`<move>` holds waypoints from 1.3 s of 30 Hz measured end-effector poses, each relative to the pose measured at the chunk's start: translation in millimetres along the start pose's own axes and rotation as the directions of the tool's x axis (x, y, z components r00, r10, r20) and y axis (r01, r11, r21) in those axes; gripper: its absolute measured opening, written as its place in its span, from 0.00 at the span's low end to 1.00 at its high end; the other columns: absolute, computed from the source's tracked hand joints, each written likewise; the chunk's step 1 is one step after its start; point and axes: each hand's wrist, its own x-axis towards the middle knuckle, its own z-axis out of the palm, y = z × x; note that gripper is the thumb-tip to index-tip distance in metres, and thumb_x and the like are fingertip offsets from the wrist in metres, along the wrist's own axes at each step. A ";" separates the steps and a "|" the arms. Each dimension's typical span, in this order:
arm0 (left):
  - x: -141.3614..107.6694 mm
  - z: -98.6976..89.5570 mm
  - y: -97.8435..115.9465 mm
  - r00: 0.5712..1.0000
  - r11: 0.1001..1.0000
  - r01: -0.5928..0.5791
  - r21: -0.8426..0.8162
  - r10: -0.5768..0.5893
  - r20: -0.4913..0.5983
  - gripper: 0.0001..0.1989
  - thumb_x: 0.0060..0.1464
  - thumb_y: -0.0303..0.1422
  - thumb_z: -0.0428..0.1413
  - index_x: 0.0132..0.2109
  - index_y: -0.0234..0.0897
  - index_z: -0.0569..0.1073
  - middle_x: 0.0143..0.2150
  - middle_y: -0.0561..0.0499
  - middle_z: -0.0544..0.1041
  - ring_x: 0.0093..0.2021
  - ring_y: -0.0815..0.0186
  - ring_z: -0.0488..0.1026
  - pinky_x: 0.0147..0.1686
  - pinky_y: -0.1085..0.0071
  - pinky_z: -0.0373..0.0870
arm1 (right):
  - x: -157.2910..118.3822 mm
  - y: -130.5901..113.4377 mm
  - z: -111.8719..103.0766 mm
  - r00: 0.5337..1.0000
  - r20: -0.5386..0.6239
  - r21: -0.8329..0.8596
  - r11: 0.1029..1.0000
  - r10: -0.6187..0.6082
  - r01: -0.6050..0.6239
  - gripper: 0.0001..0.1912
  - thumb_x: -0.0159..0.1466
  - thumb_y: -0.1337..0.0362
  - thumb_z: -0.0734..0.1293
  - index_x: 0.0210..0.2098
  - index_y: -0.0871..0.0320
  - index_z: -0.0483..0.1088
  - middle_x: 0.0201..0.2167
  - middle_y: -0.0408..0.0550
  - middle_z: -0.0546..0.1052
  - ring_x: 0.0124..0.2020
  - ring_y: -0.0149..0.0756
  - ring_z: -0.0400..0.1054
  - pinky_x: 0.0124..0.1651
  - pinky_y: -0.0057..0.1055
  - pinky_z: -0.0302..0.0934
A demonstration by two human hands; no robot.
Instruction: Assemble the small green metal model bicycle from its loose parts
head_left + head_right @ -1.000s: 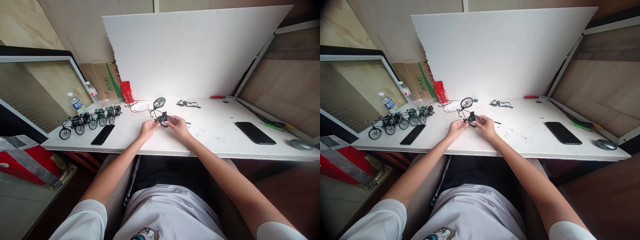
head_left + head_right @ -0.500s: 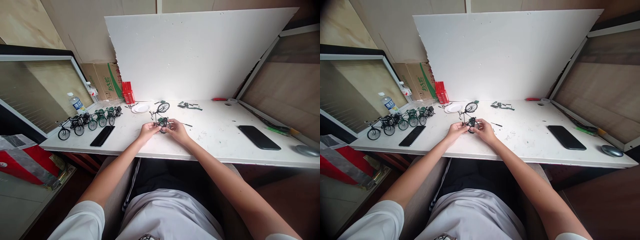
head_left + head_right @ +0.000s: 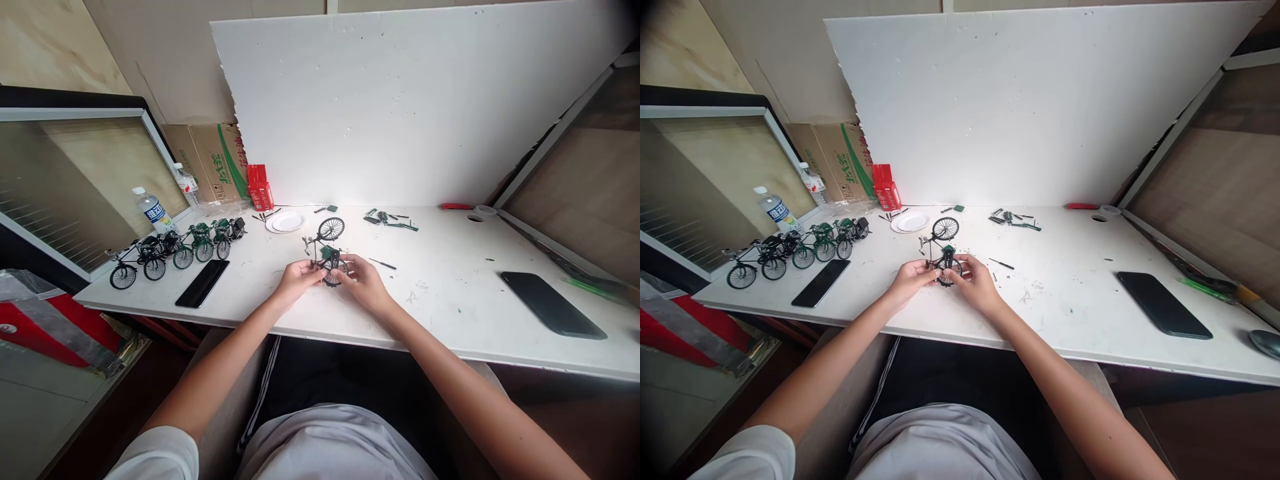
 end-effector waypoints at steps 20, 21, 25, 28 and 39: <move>-9.9 2.6 10.9 0.983 0.983 0.181 0.028 -0.181 -0.017 0.23 0.55 0.46 0.71 0.48 0.31 0.80 0.46 0.40 0.84 0.46 0.59 0.79 0.47 0.65 0.76 | -13.1 -10.7 7.0 0.967 0.159 0.294 0.925 0.201 -0.241 0.20 0.67 0.48 0.76 0.51 0.56 0.82 0.50 0.53 0.85 0.52 0.49 0.79 0.58 0.43 0.73; -10.0 2.8 10.7 0.982 0.981 0.190 0.025 -0.190 -0.015 0.23 0.56 0.45 0.71 0.48 0.31 0.80 0.46 0.40 0.84 0.46 0.59 0.80 0.48 0.65 0.76 | -13.5 -10.8 7.3 0.964 0.159 0.303 0.918 0.215 -0.255 0.20 0.67 0.49 0.76 0.50 0.55 0.82 0.49 0.53 0.85 0.52 0.49 0.79 0.58 0.43 0.74; -10.8 3.2 10.3 0.974 0.974 0.227 -0.008 -0.227 -0.001 0.22 0.57 0.44 0.70 0.48 0.32 0.80 0.47 0.40 0.84 0.48 0.57 0.81 0.50 0.63 0.77 | -14.8 -10.7 7.1 0.947 0.184 0.348 0.883 0.264 -0.314 0.18 0.68 0.50 0.76 0.52 0.54 0.82 0.48 0.53 0.85 0.53 0.50 0.79 0.60 0.44 0.73; -11.5 3.5 10.9 0.965 0.965 0.261 -0.038 -0.261 0.008 0.21 0.58 0.44 0.70 0.50 0.32 0.80 0.47 0.40 0.84 0.48 0.57 0.81 0.51 0.63 0.77 | -16.0 -10.5 6.4 0.934 0.190 0.375 0.857 0.303 -0.354 0.18 0.68 0.50 0.76 0.52 0.53 0.82 0.49 0.54 0.85 0.53 0.51 0.79 0.60 0.46 0.73; -11.9 0.7 2.9 0.977 0.974 0.213 -0.074 -0.212 0.014 0.22 0.57 0.43 0.71 0.52 0.32 0.81 0.51 0.39 0.85 0.52 0.55 0.82 0.53 0.63 0.78 | -19.8 -8.5 9.2 0.950 0.107 0.215 0.926 0.294 -0.310 0.21 0.67 0.48 0.76 0.53 0.54 0.82 0.52 0.54 0.85 0.54 0.52 0.79 0.61 0.44 0.73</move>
